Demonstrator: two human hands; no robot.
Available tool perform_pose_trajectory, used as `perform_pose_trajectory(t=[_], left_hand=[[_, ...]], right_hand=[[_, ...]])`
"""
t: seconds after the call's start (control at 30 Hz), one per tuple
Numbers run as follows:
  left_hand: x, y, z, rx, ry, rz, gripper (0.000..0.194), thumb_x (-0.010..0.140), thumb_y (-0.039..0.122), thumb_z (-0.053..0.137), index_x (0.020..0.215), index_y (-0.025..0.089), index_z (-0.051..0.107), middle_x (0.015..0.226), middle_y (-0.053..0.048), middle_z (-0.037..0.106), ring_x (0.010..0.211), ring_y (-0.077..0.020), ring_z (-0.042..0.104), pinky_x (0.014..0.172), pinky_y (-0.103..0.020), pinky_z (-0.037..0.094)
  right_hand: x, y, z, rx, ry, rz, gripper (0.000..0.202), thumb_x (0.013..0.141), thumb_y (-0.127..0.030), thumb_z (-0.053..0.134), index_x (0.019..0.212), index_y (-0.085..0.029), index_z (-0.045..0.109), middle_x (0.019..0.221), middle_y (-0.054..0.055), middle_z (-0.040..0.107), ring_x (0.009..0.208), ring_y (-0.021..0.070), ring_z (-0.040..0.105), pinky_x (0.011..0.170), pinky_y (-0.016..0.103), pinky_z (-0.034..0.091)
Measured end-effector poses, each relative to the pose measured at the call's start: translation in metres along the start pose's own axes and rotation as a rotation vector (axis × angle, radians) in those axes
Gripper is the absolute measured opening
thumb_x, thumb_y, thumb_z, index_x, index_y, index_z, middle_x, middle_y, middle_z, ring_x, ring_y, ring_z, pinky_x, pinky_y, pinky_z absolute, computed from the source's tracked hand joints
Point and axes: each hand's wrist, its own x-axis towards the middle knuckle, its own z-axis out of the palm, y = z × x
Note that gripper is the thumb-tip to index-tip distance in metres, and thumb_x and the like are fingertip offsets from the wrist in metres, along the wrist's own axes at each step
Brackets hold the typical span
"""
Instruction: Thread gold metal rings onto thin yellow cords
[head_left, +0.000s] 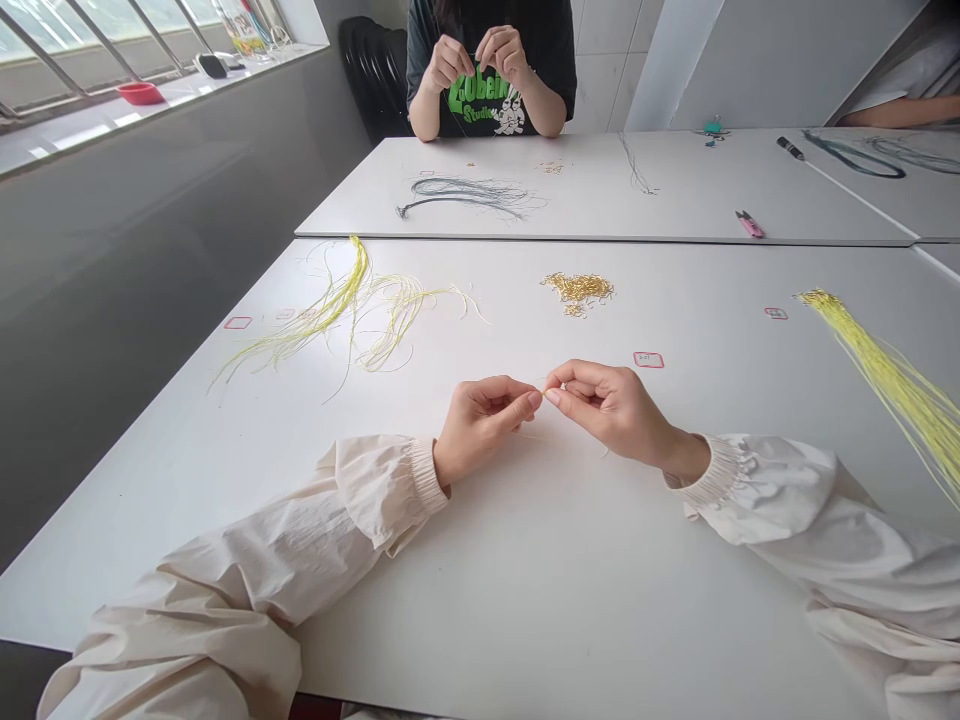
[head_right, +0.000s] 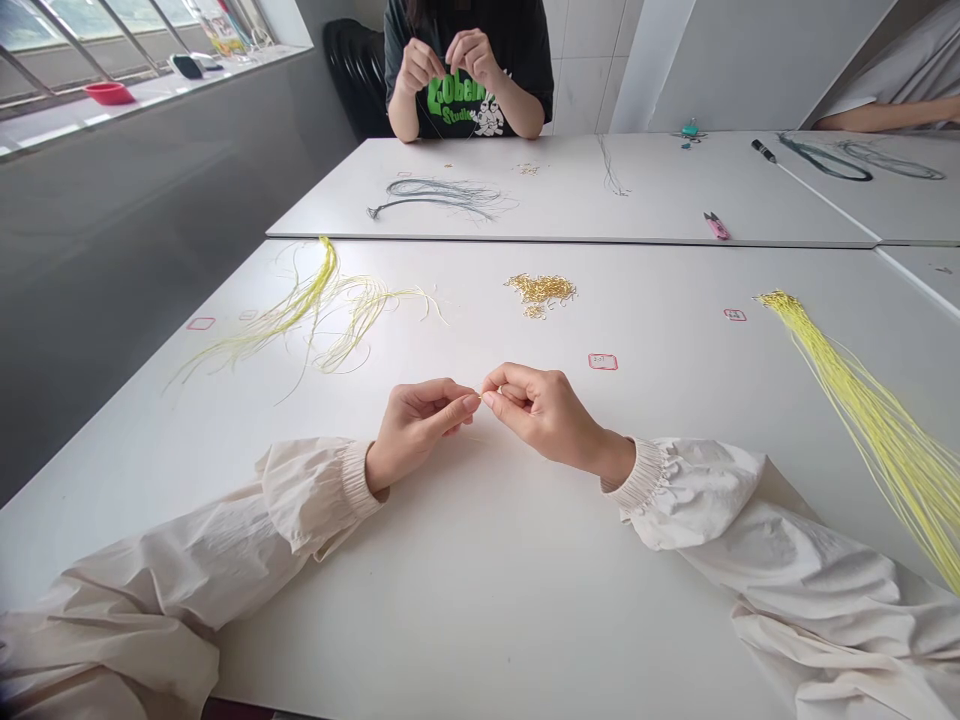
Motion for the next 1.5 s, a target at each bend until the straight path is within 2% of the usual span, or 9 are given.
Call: perform_pose_trajectory(t=[0.17,0.33,0.43,0.63,0.8,1.1,1.17,1.3,1.5], left_hand=[[0.001,0.001,0.0,0.018,0.046,0.012,0.023,0.082,0.035,0.072,0.074,0.013,0.071,0.059,-0.001,0.059,0.05,-0.0069,0.045,0.048,-0.02,0.039],[0.001,0.001,0.001,0.017,0.067,0.021,0.025,0.082,0.036,0.072,0.074,0.013,0.071,0.059,0.0,0.058,0.049,-0.0064,0.044,0.047,-0.02,0.039],[0.001,0.001,0.001,0.024,0.087,0.011,0.024,0.082,0.036,0.072,0.075,0.013,0.071,0.059,0.0,0.059,0.049,-0.0064,0.044,0.047,-0.02,0.039],[0.003,0.003,0.002,0.066,0.133,0.002,0.026,0.082,0.038,0.071,0.073,0.014,0.071,0.061,-0.001,0.061,0.048,-0.0069,0.044,0.046,-0.021,0.039],[0.003,0.003,0.003,0.082,0.149,0.009,0.024,0.082,0.035,0.07,0.071,0.013,0.07,0.059,-0.001,0.059,0.048,-0.0067,0.042,0.046,-0.021,0.037],[0.001,-0.002,0.003,0.28,0.1,0.145,0.022,0.083,0.031,0.067,0.069,0.014,0.07,0.061,-0.002,0.061,0.054,-0.0089,0.047,0.05,-0.021,0.038],[0.0,-0.002,0.003,0.319,0.068,0.175,0.021,0.084,0.029,0.066,0.07,0.015,0.071,0.061,-0.001,0.06,0.054,-0.0088,0.047,0.051,-0.021,0.038],[-0.003,-0.003,0.003,0.337,-0.001,0.21,0.02,0.085,0.027,0.064,0.071,0.015,0.071,0.061,-0.001,0.058,0.053,-0.0086,0.046,0.052,-0.022,0.039],[-0.007,-0.006,0.004,0.333,-0.045,0.254,0.017,0.086,0.025,0.063,0.077,0.016,0.073,0.062,-0.001,0.058,0.052,-0.0084,0.047,0.052,-0.022,0.04]], right_hand=[[0.0,0.002,0.003,0.045,0.047,0.029,0.017,0.093,-0.034,0.058,0.09,-0.018,0.061,0.054,-0.008,0.024,0.05,0.008,0.022,0.049,0.025,0.022],[-0.003,0.0,0.009,0.123,0.041,0.097,0.023,0.093,-0.038,0.058,0.107,-0.02,0.056,0.051,-0.01,0.027,0.047,0.0082,0.022,0.048,0.024,0.021],[-0.005,-0.001,0.011,0.136,0.063,0.101,0.023,0.094,-0.038,0.057,0.108,-0.022,0.052,0.051,-0.01,0.028,0.046,0.0087,0.023,0.048,0.024,0.021],[-0.009,0.001,0.015,-0.041,0.149,-0.033,0.015,0.093,-0.031,0.055,0.104,-0.023,0.047,0.052,-0.009,0.035,0.048,0.0103,0.031,0.053,0.026,0.03],[-0.009,0.003,0.015,-0.174,0.125,-0.077,0.005,0.093,-0.025,0.052,0.094,-0.021,0.055,0.056,-0.007,0.033,0.05,0.0098,0.031,0.053,0.025,0.032],[0.0,0.0,0.002,-0.364,0.027,-0.308,0.011,0.089,-0.017,0.051,0.08,-0.02,0.057,0.06,-0.003,0.038,0.057,0.0114,0.038,0.059,0.027,0.035],[0.001,-0.002,-0.002,-0.342,-0.02,-0.261,0.011,0.088,-0.018,0.053,0.079,-0.02,0.057,0.059,-0.003,0.036,0.056,0.0111,0.035,0.057,0.027,0.033],[0.005,-0.005,-0.008,-0.159,-0.103,-0.01,0.011,0.087,-0.023,0.057,0.077,-0.019,0.059,0.057,-0.005,0.032,0.054,0.0098,0.031,0.054,0.026,0.031],[0.014,-0.001,-0.015,0.084,-0.193,0.188,0.02,0.085,-0.035,0.064,0.079,-0.016,0.067,0.061,-0.002,0.045,0.057,0.0101,0.036,0.053,0.026,0.029]])
